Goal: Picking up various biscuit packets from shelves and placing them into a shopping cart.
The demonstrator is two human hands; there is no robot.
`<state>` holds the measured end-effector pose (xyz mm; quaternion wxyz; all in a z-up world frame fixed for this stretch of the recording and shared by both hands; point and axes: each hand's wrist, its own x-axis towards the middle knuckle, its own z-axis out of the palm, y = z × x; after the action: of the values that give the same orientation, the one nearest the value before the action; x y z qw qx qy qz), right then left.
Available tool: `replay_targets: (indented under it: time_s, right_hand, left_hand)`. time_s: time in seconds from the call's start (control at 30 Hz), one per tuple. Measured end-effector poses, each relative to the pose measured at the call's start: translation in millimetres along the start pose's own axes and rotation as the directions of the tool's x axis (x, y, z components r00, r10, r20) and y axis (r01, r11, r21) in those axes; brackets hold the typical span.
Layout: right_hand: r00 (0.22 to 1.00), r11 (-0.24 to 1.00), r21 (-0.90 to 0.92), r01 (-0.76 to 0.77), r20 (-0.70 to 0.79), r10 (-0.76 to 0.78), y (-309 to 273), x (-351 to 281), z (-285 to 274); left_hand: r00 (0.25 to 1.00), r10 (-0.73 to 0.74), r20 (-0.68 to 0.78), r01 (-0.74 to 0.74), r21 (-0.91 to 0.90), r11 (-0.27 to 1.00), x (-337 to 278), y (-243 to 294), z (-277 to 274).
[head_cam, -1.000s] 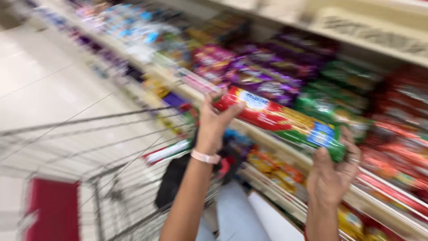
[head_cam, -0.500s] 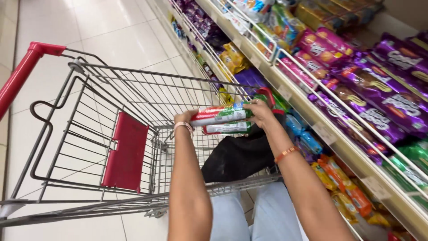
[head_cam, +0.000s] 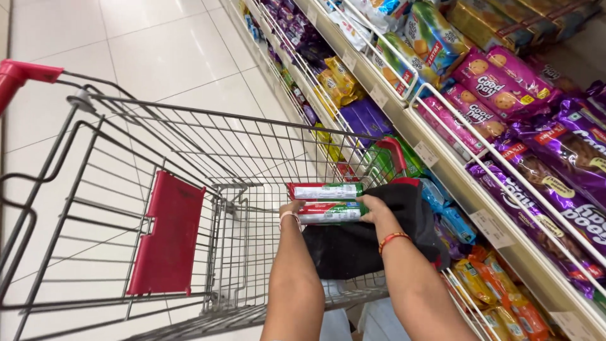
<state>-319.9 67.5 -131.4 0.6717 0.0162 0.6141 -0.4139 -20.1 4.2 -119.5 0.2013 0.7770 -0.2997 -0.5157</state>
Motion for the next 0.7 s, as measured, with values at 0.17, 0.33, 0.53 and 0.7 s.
replay_targets:
  time_s: [0.17, 0.33, 0.53, 0.7]
  right_hand:
    - [0.992, 0.994, 0.111, 0.019, 0.123, -0.033, -7, -6, 0]
    - [0.989, 0.998, -0.017, 0.054, 0.142, -0.051, -14, -27, 11]
    - [0.944, 0.927, -0.237, 0.292, 0.225, -0.24, -34, -106, 31]
    - [0.752, 0.668, -0.345, 0.66, 0.295, -0.59, -58, -217, 7]
  left_hand:
    - [0.992, 0.117, 0.048, -0.11, -0.135, 0.985, 0, -1, 12]
    - [0.985, 0.158, 0.068, -0.143, -0.185, 0.972, -9, 19, 8]
    - [0.965, 0.256, -0.06, -0.262, -0.149, 0.954, -42, 96, 29]
    - [0.781, 0.589, -0.205, -0.606, -0.472, 0.64, -162, 177, 60]
